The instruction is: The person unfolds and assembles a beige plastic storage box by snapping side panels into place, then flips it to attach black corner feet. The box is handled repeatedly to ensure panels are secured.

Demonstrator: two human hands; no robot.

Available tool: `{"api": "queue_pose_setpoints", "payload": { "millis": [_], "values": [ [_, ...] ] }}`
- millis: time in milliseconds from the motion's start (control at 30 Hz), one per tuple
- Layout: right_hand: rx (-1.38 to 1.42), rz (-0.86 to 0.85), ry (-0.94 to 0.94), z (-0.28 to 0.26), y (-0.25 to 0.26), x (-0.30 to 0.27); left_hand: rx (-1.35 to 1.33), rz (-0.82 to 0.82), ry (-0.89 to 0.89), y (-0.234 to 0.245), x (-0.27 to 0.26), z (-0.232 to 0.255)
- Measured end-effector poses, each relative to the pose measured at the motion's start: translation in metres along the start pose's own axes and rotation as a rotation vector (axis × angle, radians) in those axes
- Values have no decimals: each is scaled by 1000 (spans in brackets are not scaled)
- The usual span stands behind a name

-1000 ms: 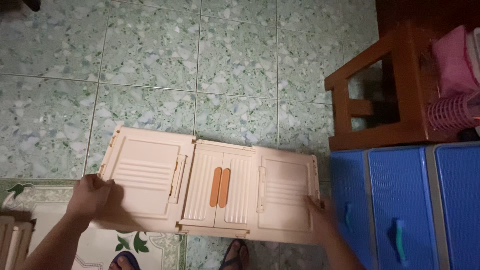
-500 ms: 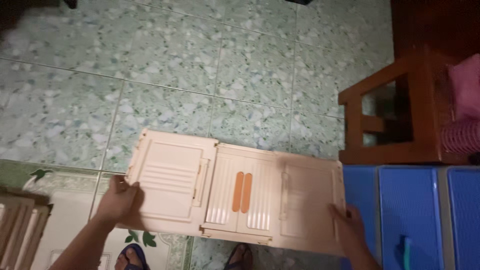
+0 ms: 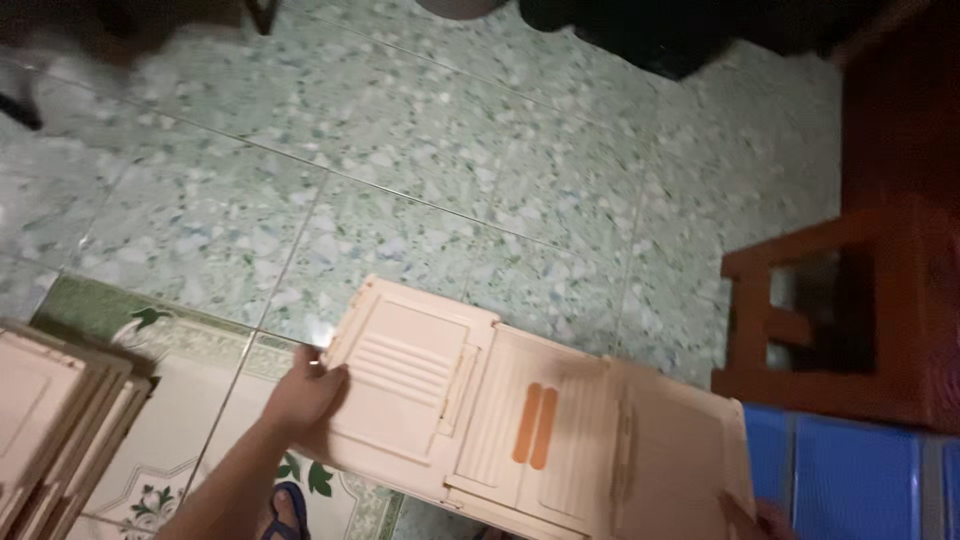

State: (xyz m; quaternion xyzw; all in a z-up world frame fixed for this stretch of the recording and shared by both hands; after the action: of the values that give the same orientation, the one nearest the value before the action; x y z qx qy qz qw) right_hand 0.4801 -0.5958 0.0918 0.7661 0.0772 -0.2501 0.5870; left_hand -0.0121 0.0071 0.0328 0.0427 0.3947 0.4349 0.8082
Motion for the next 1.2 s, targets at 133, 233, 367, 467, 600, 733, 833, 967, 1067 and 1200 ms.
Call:
{"api": "queue_pose_setpoints", "payload": {
  "millis": [133,233,367,467,600,733,833,967,1067,1200],
  "values": [
    [-39,37,11,-39,16,4,23,-23,32,-8,-7,14],
    [-65,30,45,-82,-1,-3,-3,-13,71,-13,-22,27],
    [-94,2,99,-138,-34,-25,17,81,93,-20,-50,51],
    [-119,-27,149,-179,-56,-37,60,57,160,-30,-66,70],
    [-149,-55,176,-209,-88,-53,118,39,154,-32,-79,93],
    [-162,-75,184,-221,-113,-67,114,-21,185,-23,-86,105],
    [-162,-76,184,-225,-124,-71,124,-59,196,-15,-87,118],
    [-170,-73,196,-224,-134,-76,94,-63,169,-11,-89,142],
    [-178,-68,206,-225,-131,-78,77,-44,69,-13,-99,164],
    [-170,-50,212,-226,-116,-73,66,7,-18,-16,-103,187]
  ]
}}
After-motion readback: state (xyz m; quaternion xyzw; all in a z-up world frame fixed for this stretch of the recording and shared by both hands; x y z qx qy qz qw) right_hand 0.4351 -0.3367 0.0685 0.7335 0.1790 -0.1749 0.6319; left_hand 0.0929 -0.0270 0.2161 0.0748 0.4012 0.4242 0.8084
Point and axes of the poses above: each hand's wrist, its own x-axis towards the middle knuckle, its own y-axis out of the back of the hand, z = x × y, the point moved 7 cm from there along x, towards the middle knuckle, and after that the axes turned 8 degrees about -x, right-handed, at the moved point
